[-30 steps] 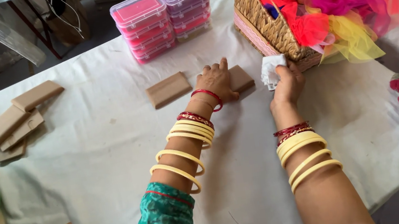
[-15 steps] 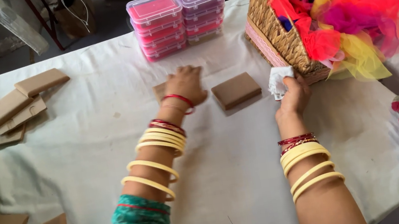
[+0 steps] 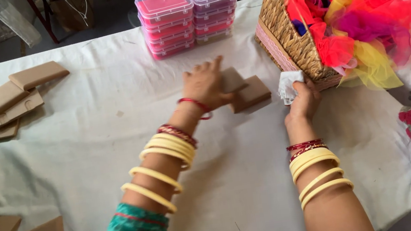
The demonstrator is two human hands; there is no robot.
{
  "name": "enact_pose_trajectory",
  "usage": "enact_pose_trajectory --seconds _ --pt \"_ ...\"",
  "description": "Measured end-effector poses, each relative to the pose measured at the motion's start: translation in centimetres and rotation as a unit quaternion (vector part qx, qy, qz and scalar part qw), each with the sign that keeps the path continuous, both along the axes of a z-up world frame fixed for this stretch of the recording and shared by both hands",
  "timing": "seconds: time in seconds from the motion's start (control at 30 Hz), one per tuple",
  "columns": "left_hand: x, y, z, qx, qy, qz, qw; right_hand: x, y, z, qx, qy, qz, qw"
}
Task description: Wiping small brown rectangular objects with a white cloth.
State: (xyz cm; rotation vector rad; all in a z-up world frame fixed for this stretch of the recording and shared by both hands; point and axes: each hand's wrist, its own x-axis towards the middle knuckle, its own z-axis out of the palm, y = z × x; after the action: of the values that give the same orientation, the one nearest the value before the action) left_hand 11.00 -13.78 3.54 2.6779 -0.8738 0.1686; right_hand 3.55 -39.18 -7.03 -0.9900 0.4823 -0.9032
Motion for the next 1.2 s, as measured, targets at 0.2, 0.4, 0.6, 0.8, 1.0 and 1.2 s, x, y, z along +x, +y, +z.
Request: enact_pose_trajectory --seconds 0.2,0.4,0.6,0.8,1.0,1.2 --pt "-1.2 -6.2 -0.3 0.029 0.052 -0.022 0.998 0.5 -0.8 -0.6 -0.012 -0.014 -0.018 1.000" --pt "-1.6 -7.4 -0.4 0.055 0.083 -0.004 0.995 0.3 -0.9 -0.8 -0.010 -0.014 0.007 1.000" --pt "-2.1 -8.5 0.0 0.070 0.084 -0.003 0.994 0.3 -0.8 -0.7 -0.005 -0.021 0.010 1.000" --pt "-1.6 -7.9 -0.3 0.078 0.128 0.025 0.988 0.4 -0.5 -0.1 -0.004 -0.019 0.014 1.000" --pt "-0.9 -7.5 0.5 0.106 0.154 -0.009 0.982 0.0 -0.6 -0.4 -0.009 -0.013 0.013 1.000" --pt "-0.3 -8.0 -0.9 0.120 0.154 -0.006 0.981 0.4 -0.9 -0.9 -0.010 -0.007 0.008 1.000"
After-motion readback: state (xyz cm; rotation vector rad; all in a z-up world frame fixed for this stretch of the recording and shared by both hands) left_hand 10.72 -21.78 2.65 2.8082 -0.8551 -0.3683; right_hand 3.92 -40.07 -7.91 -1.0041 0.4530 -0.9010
